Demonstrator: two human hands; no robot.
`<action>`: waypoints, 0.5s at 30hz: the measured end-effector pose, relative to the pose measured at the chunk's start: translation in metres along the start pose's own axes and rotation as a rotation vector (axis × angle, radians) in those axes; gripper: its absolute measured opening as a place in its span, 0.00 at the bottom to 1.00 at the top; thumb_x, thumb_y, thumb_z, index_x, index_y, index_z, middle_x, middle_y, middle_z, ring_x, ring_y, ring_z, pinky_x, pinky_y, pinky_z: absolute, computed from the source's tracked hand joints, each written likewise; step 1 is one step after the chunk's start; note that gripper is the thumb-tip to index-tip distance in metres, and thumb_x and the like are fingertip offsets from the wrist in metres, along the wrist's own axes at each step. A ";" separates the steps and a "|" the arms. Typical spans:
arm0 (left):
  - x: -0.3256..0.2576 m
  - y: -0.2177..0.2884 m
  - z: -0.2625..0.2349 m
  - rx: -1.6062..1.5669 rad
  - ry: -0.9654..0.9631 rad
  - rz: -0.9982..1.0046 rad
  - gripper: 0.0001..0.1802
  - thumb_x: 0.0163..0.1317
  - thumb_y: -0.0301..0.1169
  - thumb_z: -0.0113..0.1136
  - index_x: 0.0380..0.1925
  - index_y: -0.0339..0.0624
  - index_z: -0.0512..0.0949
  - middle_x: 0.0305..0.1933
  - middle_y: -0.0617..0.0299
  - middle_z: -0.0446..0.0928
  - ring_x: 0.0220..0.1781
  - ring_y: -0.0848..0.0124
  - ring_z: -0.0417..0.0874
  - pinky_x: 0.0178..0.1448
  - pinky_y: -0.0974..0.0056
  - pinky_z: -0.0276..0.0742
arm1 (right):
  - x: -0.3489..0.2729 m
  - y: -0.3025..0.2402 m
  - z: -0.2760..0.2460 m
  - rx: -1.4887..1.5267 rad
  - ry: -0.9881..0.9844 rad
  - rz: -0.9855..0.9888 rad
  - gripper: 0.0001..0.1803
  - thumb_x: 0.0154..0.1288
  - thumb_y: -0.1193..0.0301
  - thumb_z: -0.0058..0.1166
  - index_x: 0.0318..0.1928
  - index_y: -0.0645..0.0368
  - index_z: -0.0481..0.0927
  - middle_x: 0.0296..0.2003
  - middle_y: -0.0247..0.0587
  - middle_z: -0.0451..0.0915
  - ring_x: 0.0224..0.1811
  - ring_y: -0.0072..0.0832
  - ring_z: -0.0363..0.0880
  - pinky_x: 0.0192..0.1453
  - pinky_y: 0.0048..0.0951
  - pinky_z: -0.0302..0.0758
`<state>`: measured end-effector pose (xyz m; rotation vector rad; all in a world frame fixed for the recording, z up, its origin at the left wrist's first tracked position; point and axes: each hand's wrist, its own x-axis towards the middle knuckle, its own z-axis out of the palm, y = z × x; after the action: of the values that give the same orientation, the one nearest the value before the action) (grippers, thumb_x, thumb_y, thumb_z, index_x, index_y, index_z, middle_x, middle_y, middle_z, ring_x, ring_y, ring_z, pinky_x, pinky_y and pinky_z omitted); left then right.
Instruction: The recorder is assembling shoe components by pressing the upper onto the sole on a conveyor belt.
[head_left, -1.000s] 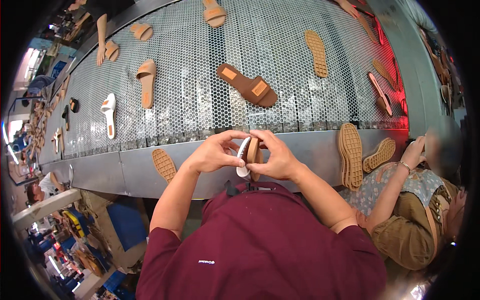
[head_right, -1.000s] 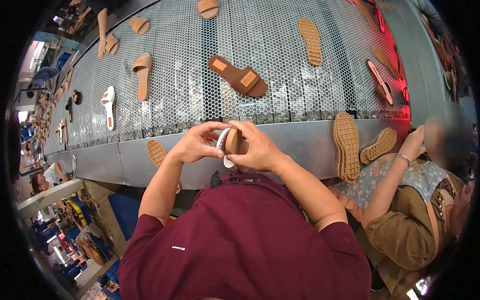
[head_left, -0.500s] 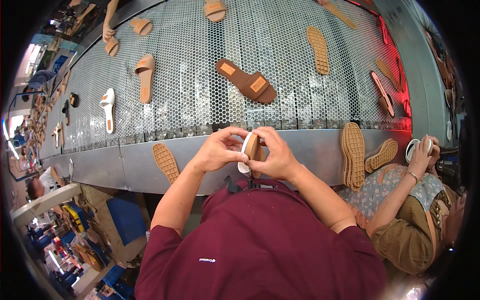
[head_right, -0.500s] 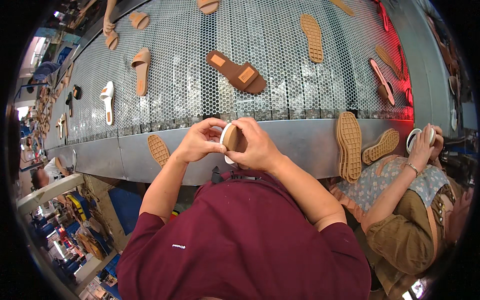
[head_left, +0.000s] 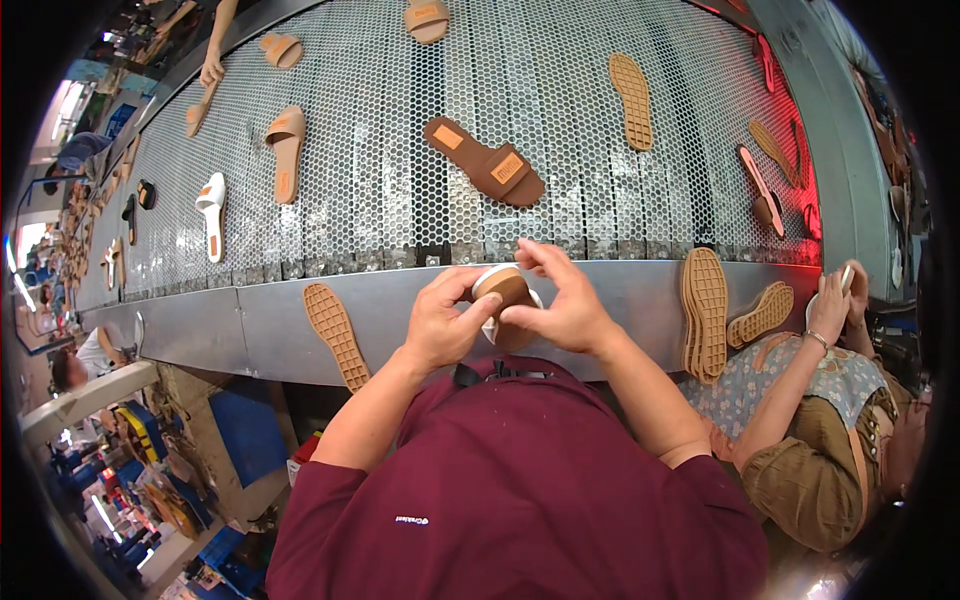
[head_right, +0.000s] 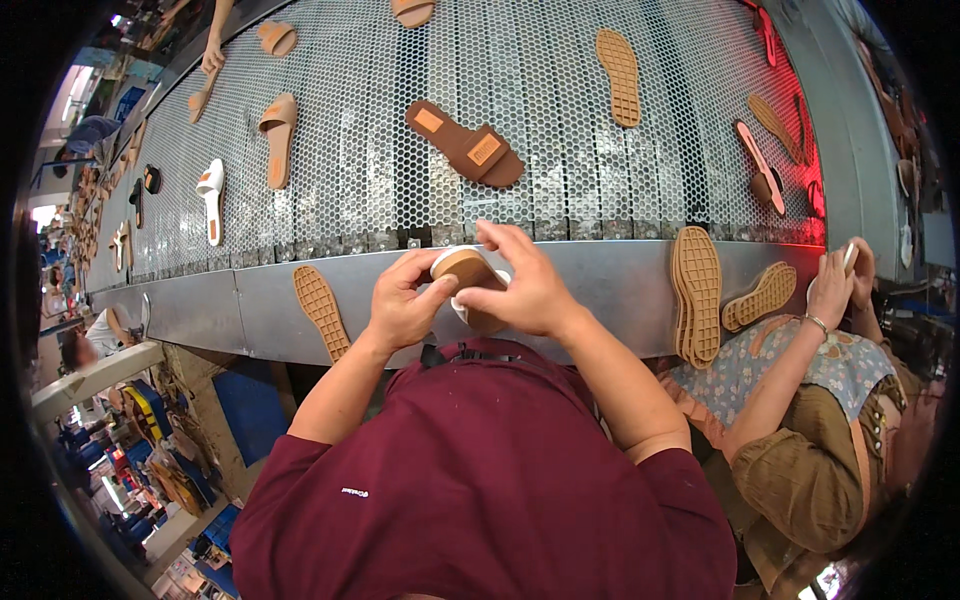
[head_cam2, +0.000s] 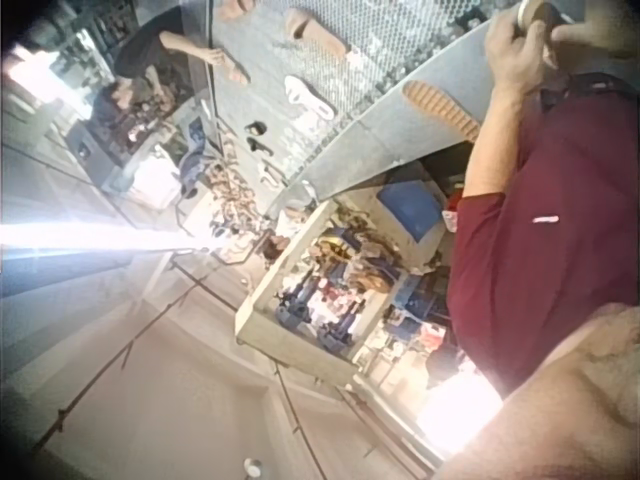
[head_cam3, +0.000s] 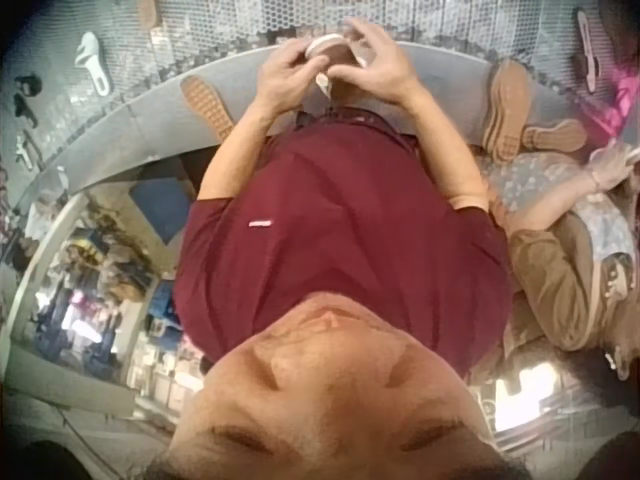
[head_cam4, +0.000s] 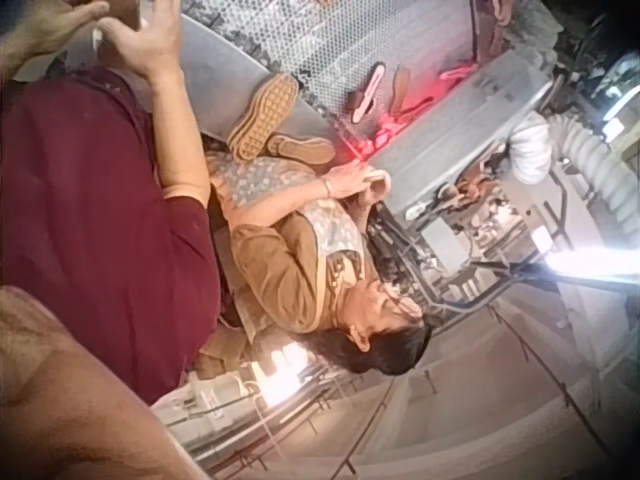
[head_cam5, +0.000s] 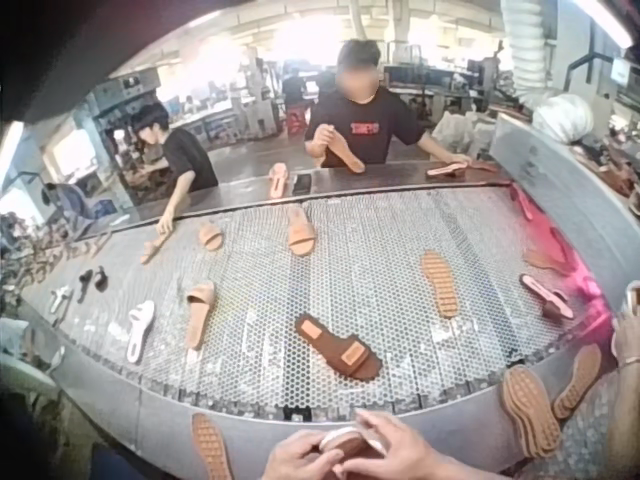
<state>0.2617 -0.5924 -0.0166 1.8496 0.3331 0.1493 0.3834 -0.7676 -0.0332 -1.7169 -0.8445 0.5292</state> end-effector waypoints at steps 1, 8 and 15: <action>0.001 0.002 -0.001 -0.001 -0.018 0.021 0.17 0.62 0.27 0.67 0.51 0.35 0.82 0.47 0.55 0.82 0.47 0.68 0.84 0.51 0.65 0.80 | 0.003 0.000 -0.004 0.066 -0.054 0.027 0.40 0.54 0.62 0.73 0.66 0.61 0.72 0.52 0.45 0.78 0.51 0.36 0.80 0.57 0.33 0.77; 0.001 0.011 -0.012 0.274 -0.085 0.252 0.13 0.59 0.28 0.69 0.43 0.39 0.83 0.42 0.52 0.84 0.43 0.57 0.86 0.49 0.60 0.80 | 0.016 -0.007 -0.012 0.167 -0.257 0.001 0.16 0.60 0.67 0.67 0.47 0.61 0.85 0.38 0.40 0.82 0.42 0.32 0.82 0.48 0.32 0.77; 0.003 0.031 -0.058 0.593 -0.004 0.469 0.23 0.52 0.16 0.67 0.51 0.34 0.81 0.51 0.45 0.82 0.53 0.50 0.84 0.58 0.55 0.79 | -0.001 -0.012 -0.020 0.164 0.081 -0.060 0.30 0.56 0.65 0.73 0.57 0.60 0.78 0.54 0.46 0.78 0.59 0.39 0.76 0.65 0.35 0.72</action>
<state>0.2534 -0.5473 0.0305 2.4945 -0.0841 0.4009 0.3940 -0.7791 -0.0162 -1.5485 -0.7709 0.4721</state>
